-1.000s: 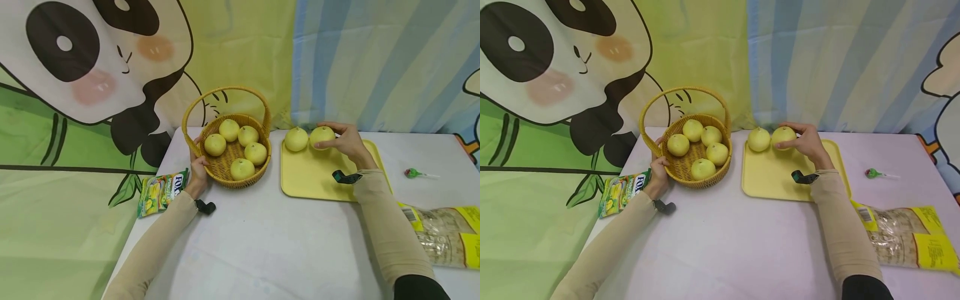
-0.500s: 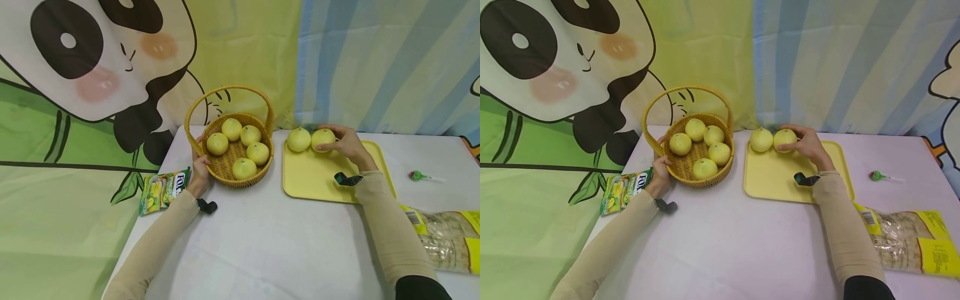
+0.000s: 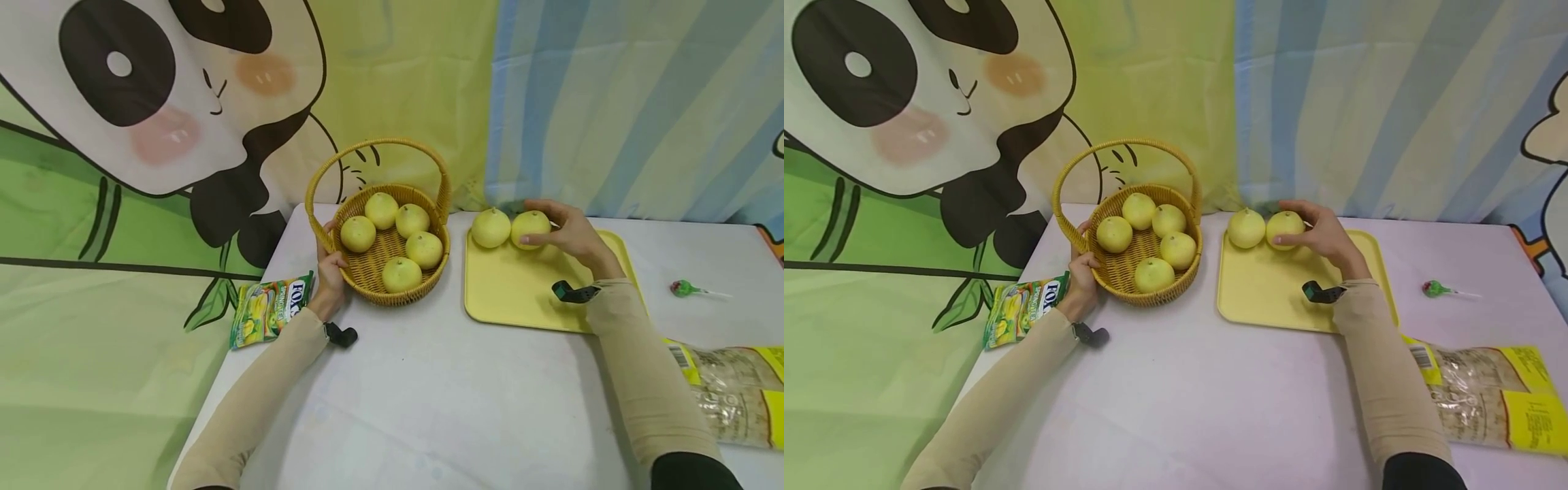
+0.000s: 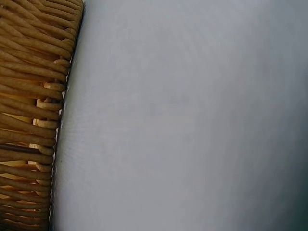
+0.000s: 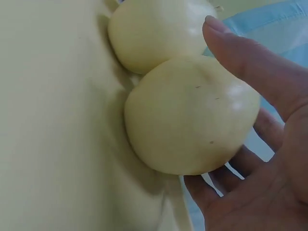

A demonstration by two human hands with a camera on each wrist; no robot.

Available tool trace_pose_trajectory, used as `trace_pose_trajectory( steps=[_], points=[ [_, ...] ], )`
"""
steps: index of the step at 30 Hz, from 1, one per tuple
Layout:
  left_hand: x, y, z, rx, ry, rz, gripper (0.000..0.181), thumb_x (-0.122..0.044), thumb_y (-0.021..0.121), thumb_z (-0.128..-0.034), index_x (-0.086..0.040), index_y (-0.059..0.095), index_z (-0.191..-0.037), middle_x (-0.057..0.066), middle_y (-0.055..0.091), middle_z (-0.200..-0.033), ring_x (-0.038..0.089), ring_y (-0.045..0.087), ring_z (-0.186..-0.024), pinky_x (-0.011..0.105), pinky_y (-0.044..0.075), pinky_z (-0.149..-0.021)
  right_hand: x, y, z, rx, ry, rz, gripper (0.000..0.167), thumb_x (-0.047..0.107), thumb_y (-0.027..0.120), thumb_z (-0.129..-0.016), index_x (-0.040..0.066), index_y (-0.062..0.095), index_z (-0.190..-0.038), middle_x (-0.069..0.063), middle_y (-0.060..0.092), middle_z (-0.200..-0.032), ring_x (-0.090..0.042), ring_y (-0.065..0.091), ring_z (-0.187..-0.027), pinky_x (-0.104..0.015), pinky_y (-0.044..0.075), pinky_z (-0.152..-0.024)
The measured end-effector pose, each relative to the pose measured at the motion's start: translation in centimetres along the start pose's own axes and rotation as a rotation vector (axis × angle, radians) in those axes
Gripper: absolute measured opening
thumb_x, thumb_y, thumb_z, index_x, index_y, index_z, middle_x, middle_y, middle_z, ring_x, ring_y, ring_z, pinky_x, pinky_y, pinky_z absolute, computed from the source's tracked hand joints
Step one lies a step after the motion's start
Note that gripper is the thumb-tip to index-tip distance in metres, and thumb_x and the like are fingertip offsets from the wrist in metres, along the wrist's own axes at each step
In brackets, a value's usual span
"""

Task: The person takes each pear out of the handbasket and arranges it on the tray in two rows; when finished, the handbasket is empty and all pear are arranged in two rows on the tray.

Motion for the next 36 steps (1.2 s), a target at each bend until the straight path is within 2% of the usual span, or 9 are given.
trace_pose_trajectory(
  steps=[3, 6, 9, 12, 16, 19, 23, 32, 36],
  points=[
    [0.0, 0.0, 0.0, -0.003, -0.003, -0.001, 0.092, 0.006, 0.037, -0.0710, -0.020, 0.042, -0.159, 0.000, 0.033, -0.167, 0.016, 0.037, -0.141, 0.041, 0.032, -0.110, 0.9, -0.5, 0.1, -0.001, -0.019, -0.019, 0.079, 0.014, 0.080, -0.095, 0.013, 0.041, -0.163, -0.014, 0.040, -0.169, -0.034, 0.035, -0.156, -0.039, 0.034, -0.124],
    [0.1, 0.0, 0.0, -0.004, -0.004, -0.009, 0.092, 0.006, 0.037, -0.0711, -0.021, 0.042, -0.159, -0.001, 0.033, -0.167, 0.016, 0.036, -0.142, 0.042, 0.032, -0.111, 2.2, -1.0, 0.4, -0.023, -0.050, -0.050, 0.076, 0.011, 0.078, -0.095, 0.013, 0.043, -0.163, -0.013, 0.043, -0.167, -0.032, 0.037, -0.155, -0.051, 0.027, -0.127],
    [0.1, -0.1, 0.0, -0.003, -0.002, -0.017, 0.092, 0.006, 0.037, -0.0714, -0.021, 0.041, -0.159, -0.001, 0.033, -0.167, 0.016, 0.036, -0.143, 0.041, 0.031, -0.111, 4.2, -1.3, 0.8, -0.044, -0.128, -0.098, 0.072, 0.006, 0.077, -0.095, 0.011, 0.047, -0.160, -0.009, 0.050, -0.163, -0.025, 0.045, -0.150, -0.042, 0.033, -0.125],
    [0.1, -0.1, 0.0, 0.002, 0.002, -0.018, 0.092, 0.005, 0.037, -0.0713, -0.020, 0.041, -0.159, -0.001, 0.033, -0.167, 0.016, 0.035, -0.143, 0.040, 0.030, -0.113, 6.6, -1.1, 1.3, -0.018, -0.259, -0.205, 0.069, -0.005, 0.074, -0.093, 0.004, 0.049, -0.157, -0.008, 0.058, -0.155, -0.019, 0.054, -0.141, -0.029, 0.041, -0.117],
    [0.1, -0.1, 0.0, 0.005, 0.011, -0.003, 0.092, 0.007, 0.036, -0.0717, -0.018, 0.040, -0.160, 0.000, 0.033, -0.167, 0.016, 0.036, -0.143, 0.039, 0.029, -0.113, 9.4, 0.2, 1.7, 0.111, -0.416, -0.369, 0.070, -0.019, 0.069, -0.089, -0.004, 0.048, -0.155, -0.012, 0.063, -0.149, -0.022, 0.061, -0.135, -0.027, 0.050, -0.109],
    [0.1, 0.0, 0.0, 0.004, 0.012, 0.005, 0.091, 0.008, 0.035, -0.0725, -0.018, 0.040, -0.160, 0.000, 0.033, -0.167, 0.016, 0.036, -0.142, 0.039, 0.029, -0.112, 11.1, 1.9, 1.3, 0.237, -0.474, -0.405, 0.073, -0.021, 0.067, -0.088, -0.004, 0.046, -0.156, -0.014, 0.062, -0.150, -0.025, 0.060, -0.137, -0.032, 0.050, -0.110],
    [0.1, 0.0, 0.1, 0.002, -0.009, 0.006, 0.092, 0.008, 0.036, -0.0727, -0.021, 0.041, -0.160, -0.002, 0.033, -0.167, 0.015, 0.036, -0.142, 0.037, 0.031, -0.111, 12.8, 5.1, 0.4, 0.356, -0.491, -0.360, 0.076, -0.018, 0.072, -0.087, -0.003, 0.046, -0.157, -0.016, 0.060, -0.152, -0.030, 0.059, -0.139, -0.035, 0.048, -0.113],
    [0.4, 0.0, -0.1, 0.002, 0.000, 0.014, 0.093, 0.009, 0.036, -0.0714, -0.022, 0.042, -0.159, -0.002, 0.035, -0.166, 0.015, 0.038, -0.141, 0.035, 0.032, -0.108, 15.1, 11.5, -1.5, 0.509, -0.432, -0.287, 0.082, -0.006, 0.083, -0.085, 0.000, 0.046, -0.157, -0.018, 0.052, -0.159, -0.045, 0.049, -0.145, -0.061, 0.039, -0.118],
    [0.2, -0.1, -0.1, 0.007, 0.007, 0.017, 0.092, 0.010, 0.035, -0.0726, -0.021, 0.043, -0.159, -0.002, 0.034, -0.167, 0.017, 0.037, -0.142, 0.037, 0.031, -0.109, 15.6, 13.8, -2.4, 0.576, -0.400, -0.243, 0.082, 0.002, 0.085, -0.086, 0.003, 0.047, -0.158, -0.016, 0.049, -0.162, -0.047, 0.044, -0.148, -0.063, 0.037, -0.119]
  ],
)
Point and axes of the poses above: each hand's wrist, its own z-axis away from the middle knuckle, its own y-axis out of the palm, x = y × z, the point moved 4 cm from there along -z, towards the middle knuckle
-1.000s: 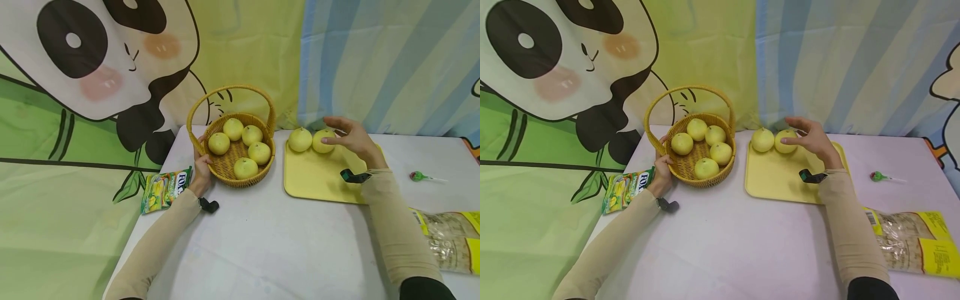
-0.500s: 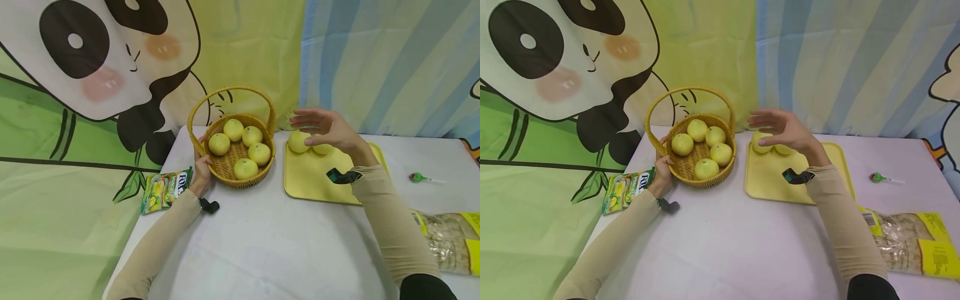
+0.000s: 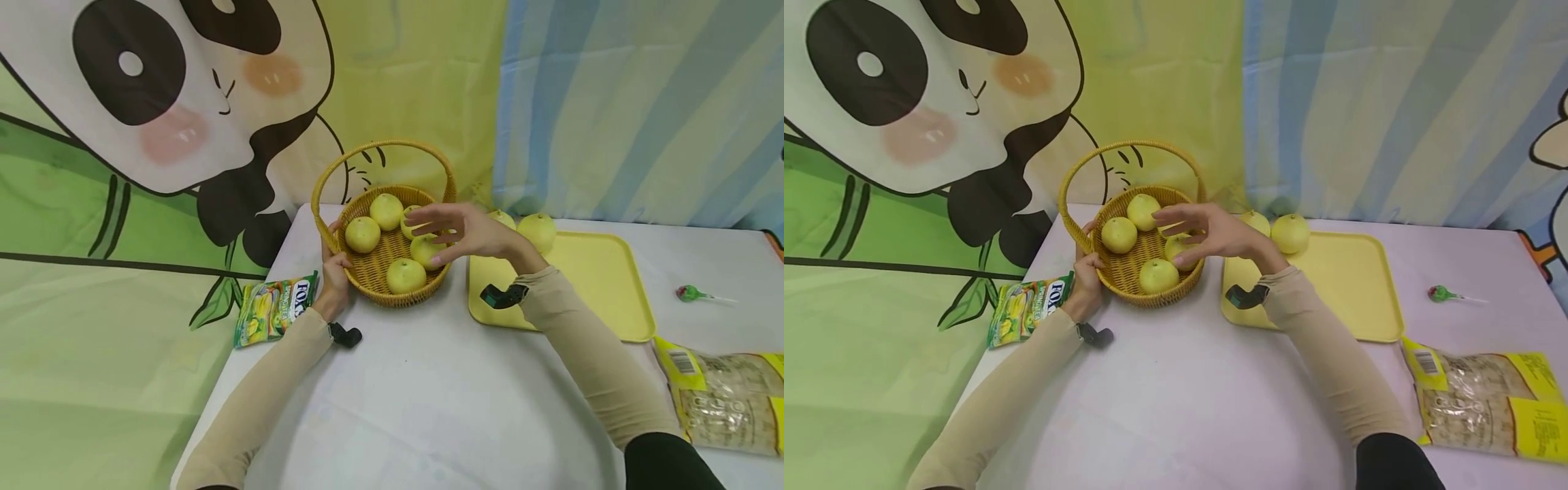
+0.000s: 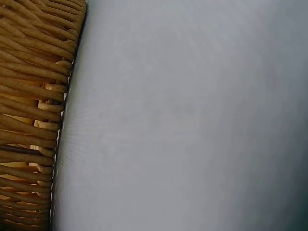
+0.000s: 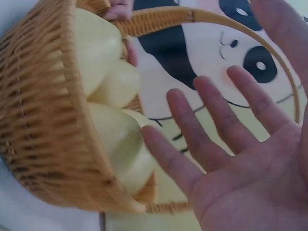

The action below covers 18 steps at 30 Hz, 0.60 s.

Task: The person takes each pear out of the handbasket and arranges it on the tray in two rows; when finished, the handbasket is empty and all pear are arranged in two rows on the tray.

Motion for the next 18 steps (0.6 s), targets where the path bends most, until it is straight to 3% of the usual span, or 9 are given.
trace_pose_trajectory(
  steps=[5, 11, 18],
  points=[
    [-0.1, 0.0, 0.1, 0.006, 0.007, 0.000, 0.093, 0.009, 0.036, -0.0712, -0.021, 0.043, -0.159, -0.002, 0.034, -0.167, 0.017, 0.037, -0.142, 0.037, 0.031, -0.108, -0.9, 1.3, -1.7, 0.051, 0.061, 0.041, 0.082, 0.007, 0.087, -0.085, 0.005, 0.048, -0.157, -0.011, 0.048, -0.163, -0.041, 0.045, -0.150, -0.061, 0.040, -0.117],
    [0.0, 0.2, 0.1, 0.002, 0.000, 0.006, 0.092, 0.007, 0.036, -0.0706, -0.020, 0.040, -0.159, -0.001, 0.036, -0.166, 0.015, 0.038, -0.143, 0.032, 0.031, -0.110, -1.5, 2.5, -3.2, 0.124, 0.119, 0.124, 0.086, 0.013, 0.090, -0.083, 0.006, 0.048, -0.158, -0.015, 0.044, -0.166, -0.040, 0.041, -0.152, -0.063, 0.045, -0.112],
    [-0.1, 0.1, 0.2, -0.009, -0.003, -0.018, 0.092, 0.008, 0.036, -0.0724, -0.022, 0.041, -0.159, -0.004, 0.035, -0.167, 0.013, 0.036, -0.146, 0.030, 0.030, -0.111, -1.2, 3.5, -4.6, 0.243, 0.167, 0.256, 0.087, 0.016, 0.090, -0.084, 0.005, 0.047, -0.158, -0.014, 0.049, -0.163, -0.039, 0.043, -0.152, -0.056, 0.035, -0.123]
  ],
)
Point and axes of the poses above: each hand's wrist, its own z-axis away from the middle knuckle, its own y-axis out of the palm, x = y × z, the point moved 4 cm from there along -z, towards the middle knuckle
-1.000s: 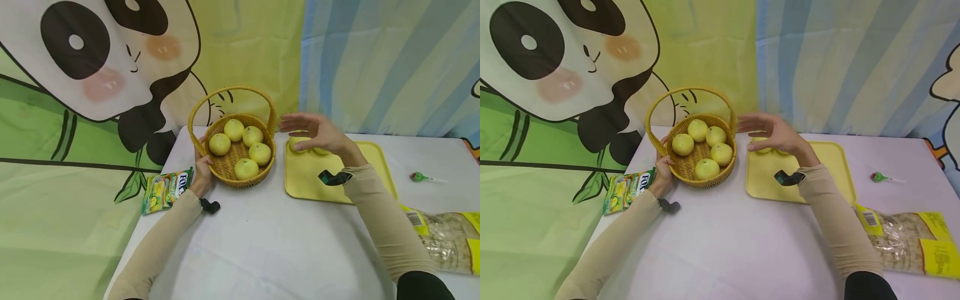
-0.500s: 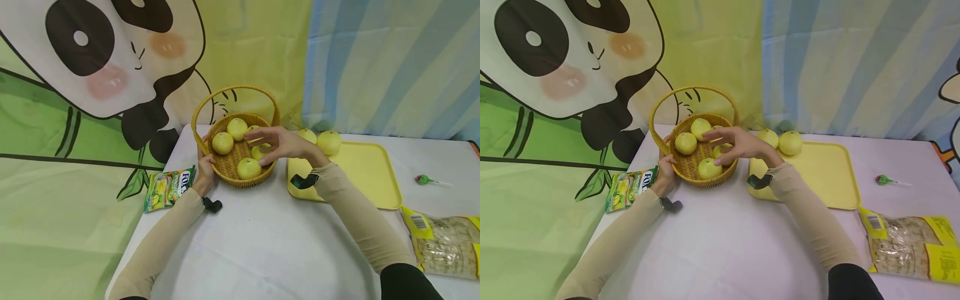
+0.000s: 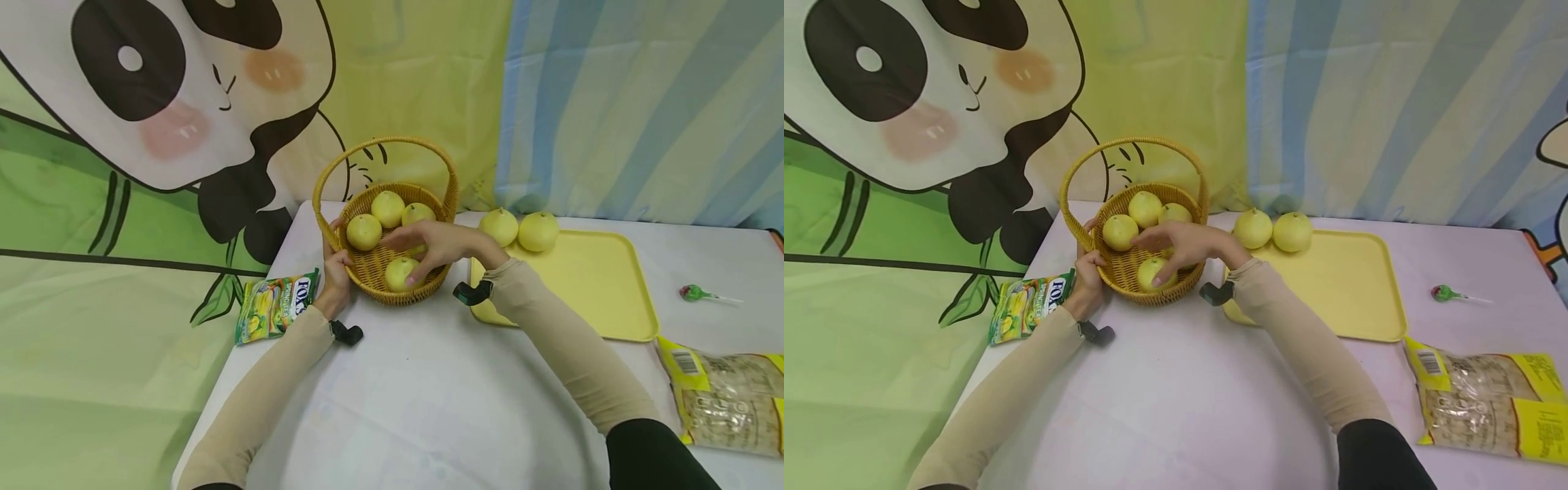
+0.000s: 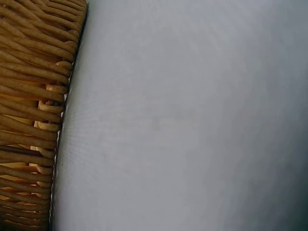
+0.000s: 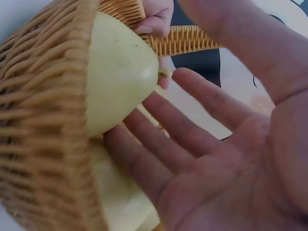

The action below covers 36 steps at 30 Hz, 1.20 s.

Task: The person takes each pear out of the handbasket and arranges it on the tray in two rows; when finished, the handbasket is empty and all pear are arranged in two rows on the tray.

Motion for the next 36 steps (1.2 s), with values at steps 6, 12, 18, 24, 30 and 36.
trace_pose_trajectory(
  steps=[6, 12, 18, 24, 30, 36],
  points=[
    [0.0, -0.1, -0.1, 0.002, -0.005, 0.009, 0.090, 0.006, 0.036, -0.0727, -0.022, 0.040, -0.159, -0.001, 0.036, -0.167, 0.013, 0.037, -0.144, 0.030, 0.030, -0.110, 0.5, 0.4, -1.0, 0.075, 0.100, 0.013, 0.085, 0.012, 0.088, -0.085, 0.008, 0.046, -0.160, -0.012, 0.046, -0.166, -0.036, 0.039, -0.155, -0.052, 0.031, -0.126],
    [0.3, -0.1, -0.2, 0.003, 0.010, 0.021, 0.092, 0.008, 0.037, -0.0698, -0.021, 0.044, -0.157, -0.001, 0.037, -0.163, 0.016, 0.038, -0.138, 0.036, 0.032, -0.108, 0.6, 0.7, -2.1, 0.112, 0.150, 0.008, 0.084, 0.000, 0.083, -0.085, 0.007, 0.045, -0.160, -0.013, 0.045, -0.166, -0.031, 0.038, -0.157, -0.048, 0.028, -0.128],
    [0.2, -0.2, -0.2, 0.001, 0.013, -0.007, 0.092, 0.006, 0.038, -0.0688, -0.021, 0.043, -0.156, -0.004, 0.036, -0.163, 0.014, 0.036, -0.143, 0.031, 0.029, -0.111, 0.4, 1.4, -3.4, 0.179, 0.170, 0.035, 0.091, -0.013, 0.075, -0.077, 0.009, 0.046, -0.160, -0.014, 0.045, -0.166, -0.030, 0.040, -0.155, -0.046, 0.035, -0.125],
    [0.0, 0.0, -0.1, -0.002, 0.010, -0.034, 0.092, 0.004, 0.039, -0.0689, -0.021, 0.042, -0.158, -0.005, 0.035, -0.165, 0.014, 0.034, -0.147, 0.033, 0.028, -0.116, 0.1, 1.8, -4.7, 0.191, 0.189, 0.026, 0.084, -0.011, 0.077, -0.083, 0.006, 0.047, -0.159, -0.016, 0.049, -0.163, -0.031, 0.044, -0.151, -0.044, 0.042, -0.120],
    [-0.1, 0.2, -0.2, 0.001, 0.020, -0.022, 0.093, 0.005, 0.038, -0.0682, -0.020, 0.042, -0.158, -0.004, 0.037, -0.165, 0.014, 0.035, -0.148, 0.034, 0.027, -0.119, -0.2, 2.1, -5.5, 0.158, 0.209, 0.062, 0.071, 0.003, 0.082, -0.087, 0.004, 0.054, -0.153, -0.013, 0.054, -0.159, -0.026, 0.047, -0.148, -0.042, 0.039, -0.121],
    [0.1, 0.0, -0.2, 0.001, 0.015, -0.021, 0.093, 0.006, 0.037, -0.0698, -0.023, 0.042, -0.158, -0.008, 0.036, -0.165, 0.013, 0.034, -0.150, 0.034, 0.027, -0.120, -0.3, 2.6, -5.7, 0.141, 0.238, 0.015, 0.064, 0.004, 0.082, -0.088, 0.002, 0.058, -0.148, -0.012, 0.056, -0.155, -0.022, 0.050, -0.141, -0.039, 0.041, -0.119]
  ],
)
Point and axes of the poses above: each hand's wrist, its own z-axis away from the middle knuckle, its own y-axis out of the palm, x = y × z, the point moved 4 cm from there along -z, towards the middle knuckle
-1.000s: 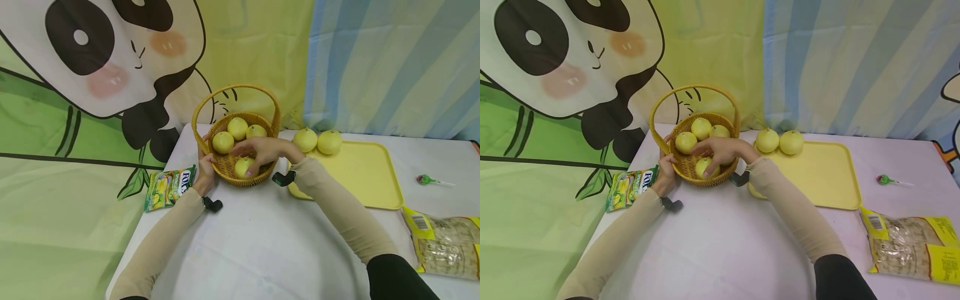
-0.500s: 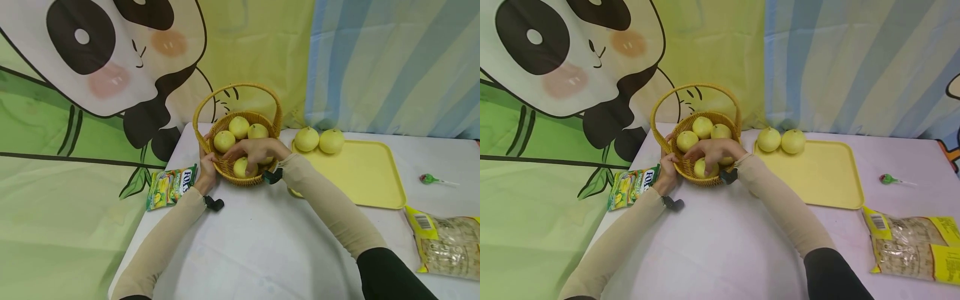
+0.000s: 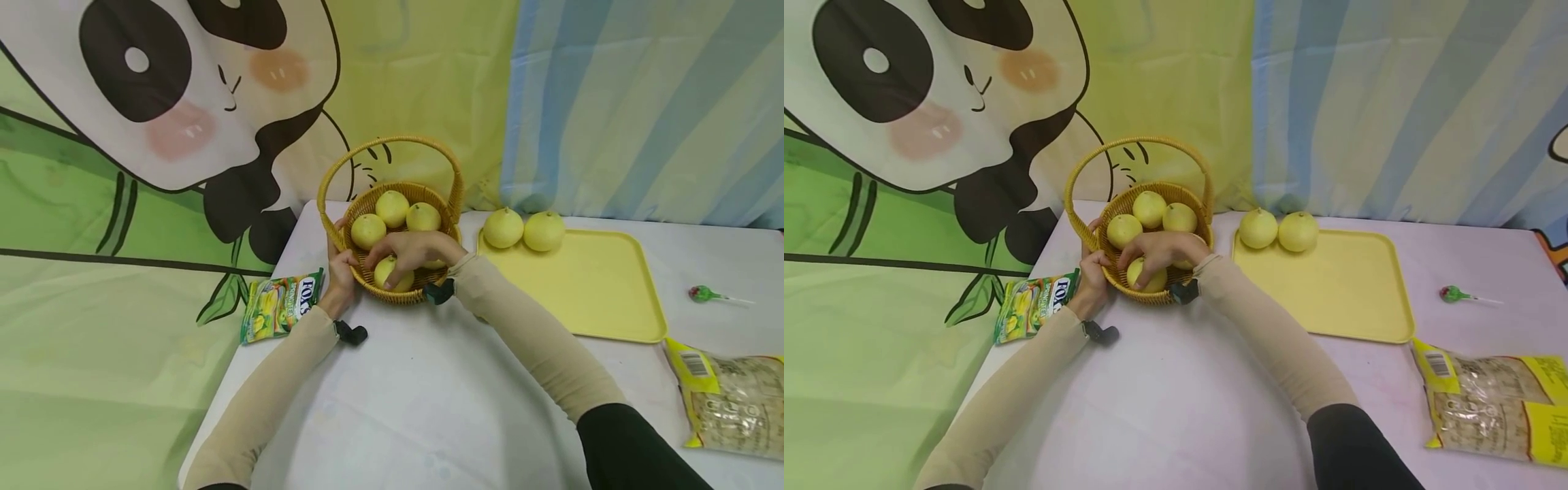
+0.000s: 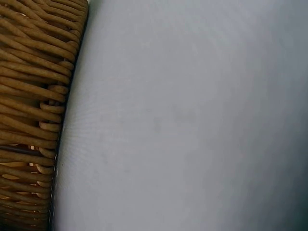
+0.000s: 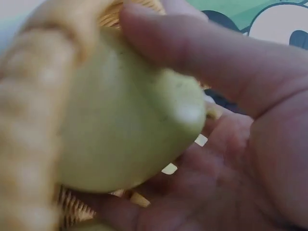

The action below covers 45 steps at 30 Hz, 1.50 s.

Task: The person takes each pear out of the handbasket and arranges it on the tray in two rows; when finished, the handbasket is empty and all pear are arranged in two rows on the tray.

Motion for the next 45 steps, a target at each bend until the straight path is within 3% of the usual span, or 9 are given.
trace_pose_trajectory(
  steps=[8, 16, 21, 22, 23, 28, 30, 35, 45],
  points=[
    [0.1, 0.0, 0.1, 0.002, 0.015, 0.017, 0.094, 0.008, 0.038, -0.0693, -0.021, 0.043, -0.158, -0.003, 0.037, -0.164, 0.014, 0.036, -0.146, 0.032, 0.028, -0.115, -0.4, -0.2, 1.0, -0.084, -0.037, 0.027, 0.066, 0.002, 0.089, -0.078, 0.003, 0.065, -0.139, -0.011, 0.063, -0.147, -0.020, 0.051, -0.137, -0.041, 0.038, -0.120],
    [0.2, 0.2, 0.1, 0.006, 0.007, 0.005, 0.095, 0.003, 0.039, -0.0681, -0.021, 0.041, -0.159, -0.001, 0.037, -0.165, 0.013, 0.038, -0.146, 0.032, 0.030, -0.114, -0.2, -1.3, 3.4, -0.321, -0.195, 0.050, 0.059, 0.017, 0.097, -0.072, 0.014, 0.078, -0.127, 0.003, 0.075, -0.131, -0.014, 0.060, -0.121, -0.038, 0.047, -0.108],
    [0.3, 0.3, 0.1, 0.009, -0.014, 0.007, 0.094, 0.003, 0.039, -0.0691, -0.023, 0.041, -0.160, -0.001, 0.036, -0.166, 0.014, 0.039, -0.144, 0.033, 0.032, -0.110, -0.8, -2.4, 6.0, -0.444, -0.325, -0.016, 0.055, 0.019, 0.096, -0.075, 0.016, 0.079, -0.127, -0.001, 0.076, -0.131, -0.009, 0.064, -0.121, -0.042, 0.049, -0.108],
    [0.3, 0.2, 0.1, 0.008, -0.016, 0.010, 0.094, 0.003, 0.039, -0.0688, -0.023, 0.041, -0.160, -0.002, 0.037, -0.166, 0.014, 0.039, -0.143, 0.034, 0.032, -0.110, -1.0, -2.7, 6.6, -0.466, -0.337, -0.023, 0.055, 0.021, 0.096, -0.076, 0.017, 0.079, -0.128, -0.001, 0.076, -0.131, -0.009, 0.068, -0.108, -0.040, 0.051, -0.103],
    [0.3, 0.2, 0.1, 0.008, -0.017, 0.012, 0.094, 0.003, 0.039, -0.0688, -0.023, 0.042, -0.159, -0.002, 0.037, -0.166, 0.014, 0.039, -0.143, 0.034, 0.032, -0.110, -1.2, -3.0, 7.3, -0.475, -0.360, -0.044, 0.055, 0.020, 0.095, -0.077, 0.016, 0.078, -0.129, -0.003, 0.076, -0.132, -0.009, 0.069, -0.109, -0.041, 0.051, -0.103],
    [0.4, 0.2, -0.1, 0.009, -0.012, 0.008, 0.094, 0.002, 0.039, -0.0691, -0.023, 0.042, -0.159, -0.004, 0.036, -0.167, 0.013, 0.038, -0.145, 0.034, 0.032, -0.112, -2.6, -4.4, 10.9, -0.567, -0.342, -0.093, 0.054, 0.015, 0.092, -0.082, 0.015, 0.076, -0.133, -0.002, 0.074, -0.136, -0.012, 0.069, -0.119, -0.038, 0.050, -0.108],
    [0.4, 0.2, 0.0, 0.004, -0.017, 0.001, 0.094, 0.002, 0.039, -0.0697, -0.024, 0.042, -0.159, -0.005, 0.034, -0.168, 0.012, 0.037, -0.146, 0.033, 0.031, -0.112, -3.4, -4.9, 12.3, -0.600, -0.326, -0.114, 0.054, 0.012, 0.090, -0.083, 0.014, 0.075, -0.134, -0.005, 0.072, -0.138, -0.014, 0.062, -0.134, -0.038, 0.048, -0.113],
    [0.3, 0.0, 0.0, 0.003, -0.018, -0.006, 0.092, 0.004, 0.038, -0.0724, -0.024, 0.042, -0.160, -0.004, 0.034, -0.168, 0.015, 0.037, -0.146, 0.037, 0.032, -0.112, -5.2, -5.7, 15.6, -0.655, -0.295, -0.176, 0.054, 0.006, 0.087, -0.085, 0.009, 0.072, -0.137, -0.009, 0.072, -0.139, -0.015, 0.067, -0.127, -0.031, 0.054, -0.101],
    [-0.1, -0.1, 0.1, 0.011, -0.016, 0.032, 0.092, 0.007, 0.036, -0.0725, -0.020, 0.039, -0.161, -0.005, 0.034, -0.170, 0.015, 0.034, -0.150, 0.035, 0.030, -0.114, -7.6, -7.4, 20.8, -0.742, -0.293, -0.269, 0.048, -0.002, 0.080, -0.089, -0.001, 0.070, -0.136, 0.002, 0.078, -0.127, -0.012, 0.069, -0.112, -0.022, 0.053, -0.083]
  ],
)
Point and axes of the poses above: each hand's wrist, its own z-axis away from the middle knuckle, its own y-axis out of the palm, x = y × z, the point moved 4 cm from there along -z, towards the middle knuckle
